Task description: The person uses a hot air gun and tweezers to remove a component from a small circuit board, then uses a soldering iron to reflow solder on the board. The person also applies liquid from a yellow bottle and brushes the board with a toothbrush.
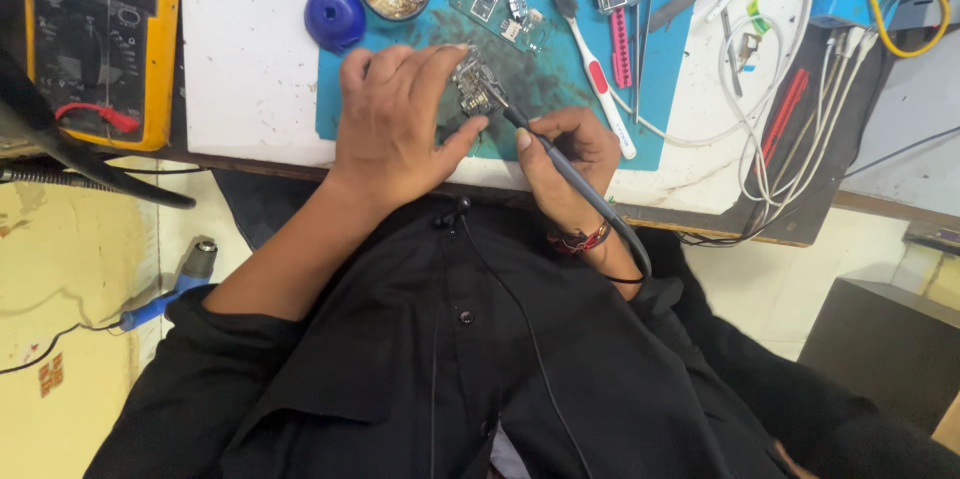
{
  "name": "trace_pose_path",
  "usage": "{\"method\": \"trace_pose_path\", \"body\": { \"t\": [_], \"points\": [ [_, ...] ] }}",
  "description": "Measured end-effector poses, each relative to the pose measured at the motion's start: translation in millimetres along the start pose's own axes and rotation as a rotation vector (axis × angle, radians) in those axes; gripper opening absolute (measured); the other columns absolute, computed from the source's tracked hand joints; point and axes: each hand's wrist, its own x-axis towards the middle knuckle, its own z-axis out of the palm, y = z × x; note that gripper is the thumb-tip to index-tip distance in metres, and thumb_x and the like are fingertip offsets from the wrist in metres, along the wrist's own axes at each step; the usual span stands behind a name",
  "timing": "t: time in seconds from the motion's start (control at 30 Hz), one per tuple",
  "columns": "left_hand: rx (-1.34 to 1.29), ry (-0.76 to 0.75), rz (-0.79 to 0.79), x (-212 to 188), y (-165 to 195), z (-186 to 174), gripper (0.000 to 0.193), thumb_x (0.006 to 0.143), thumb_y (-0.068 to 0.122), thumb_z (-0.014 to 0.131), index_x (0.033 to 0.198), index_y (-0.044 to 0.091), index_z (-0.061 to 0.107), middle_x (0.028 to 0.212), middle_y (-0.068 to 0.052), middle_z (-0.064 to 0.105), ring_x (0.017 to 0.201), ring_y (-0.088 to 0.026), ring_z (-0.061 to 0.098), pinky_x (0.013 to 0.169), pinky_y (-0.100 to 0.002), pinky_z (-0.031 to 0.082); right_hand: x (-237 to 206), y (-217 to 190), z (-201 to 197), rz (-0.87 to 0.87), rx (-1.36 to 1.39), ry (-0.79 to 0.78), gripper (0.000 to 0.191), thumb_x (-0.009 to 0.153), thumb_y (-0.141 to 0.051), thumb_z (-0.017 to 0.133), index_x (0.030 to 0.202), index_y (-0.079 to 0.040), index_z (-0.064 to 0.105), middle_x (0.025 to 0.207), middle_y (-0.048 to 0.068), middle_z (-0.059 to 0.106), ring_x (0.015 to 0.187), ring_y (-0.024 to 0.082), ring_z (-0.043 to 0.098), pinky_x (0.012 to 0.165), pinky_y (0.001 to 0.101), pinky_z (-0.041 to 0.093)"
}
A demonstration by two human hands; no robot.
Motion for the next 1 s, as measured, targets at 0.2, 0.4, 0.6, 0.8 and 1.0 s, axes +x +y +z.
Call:
{"method": "trace_pose_path", "body": {
  "t": [0.2, 0.4, 0.6, 0.8, 1.0],
  "points": [
    [-0.037, -0.016, 0.026, 1.1, -2.9, -0.9, 0.066, 0.089, 0.03, 0.078, 0.143, 0.005, 0.051, 0.138, -0.01, 0.063, 0.123, -0.028, 0.054, 0.11, -0.047, 0.03, 4.8, -9.0, 4.0, -0.044, -0.079, -0.022, 0.011, 0.094, 0.0, 0.075, 0.099, -0.001, 0.065, 0.083, 0.001, 0.065, 0.074, 0.005, 0.057, 0.066, 0.022, 0.044],
    [-0.036, -0.016, -0.007, 0.5, -2.1, 0.2, 0.067, 0.086, 0.03, 0.078, 0.142, 0.005, 0.051, 0.135, -0.011, 0.063, 0.126, -0.028, 0.053, 0.11, -0.048, 0.029, 10.0, -16.8, 9.5, -0.06, -0.132, -0.026, 0.011, 0.092, 0.0, 0.077, 0.096, 0.0, 0.067, 0.082, 0.002, 0.067, 0.072, 0.005, 0.058, 0.065, 0.0223, 0.044],
    [-0.033, -0.021, -0.007, 0.2, -2.4, 1.3, 0.066, 0.087, 0.029, 0.078, 0.142, 0.005, 0.051, 0.133, -0.01, 0.064, 0.125, -0.028, 0.053, 0.11, -0.048, 0.029, 9.1, -14.0, 7.4, -0.059, -0.153, -0.025, 0.01, 0.091, 0.0, 0.077, 0.095, 0.0, 0.068, 0.08, 0.002, 0.067, 0.071, 0.005, 0.059, 0.064, 0.0224, 0.044],
    [-0.033, -0.018, -0.007, 0.8, -2.8, 1.6, 0.066, 0.086, 0.029, 0.078, 0.142, 0.005, 0.051, 0.133, -0.01, 0.064, 0.125, -0.028, 0.053, 0.109, -0.048, 0.03, 9.9, -14.0, 6.4, -0.103, -0.173, -0.028, 0.01, 0.09, 0.0, 0.077, 0.095, 0.0, 0.068, 0.081, 0.004, 0.067, 0.071, 0.007, 0.059, 0.065, 0.0233, 0.045],
    [-0.032, -0.015, 0.0, 0.8, -2.3, 1.8, 0.065, 0.087, 0.028, 0.078, 0.142, 0.005, 0.051, 0.133, -0.01, 0.064, 0.124, -0.027, 0.053, 0.109, -0.048, 0.03, 11.1, -17.3, 8.0, -0.09, -0.164, -0.028, 0.01, 0.09, 0.001, 0.077, 0.094, 0.0, 0.068, 0.08, 0.003, 0.067, 0.071, 0.007, 0.059, 0.064, 0.0234, 0.044]
  ]
}}
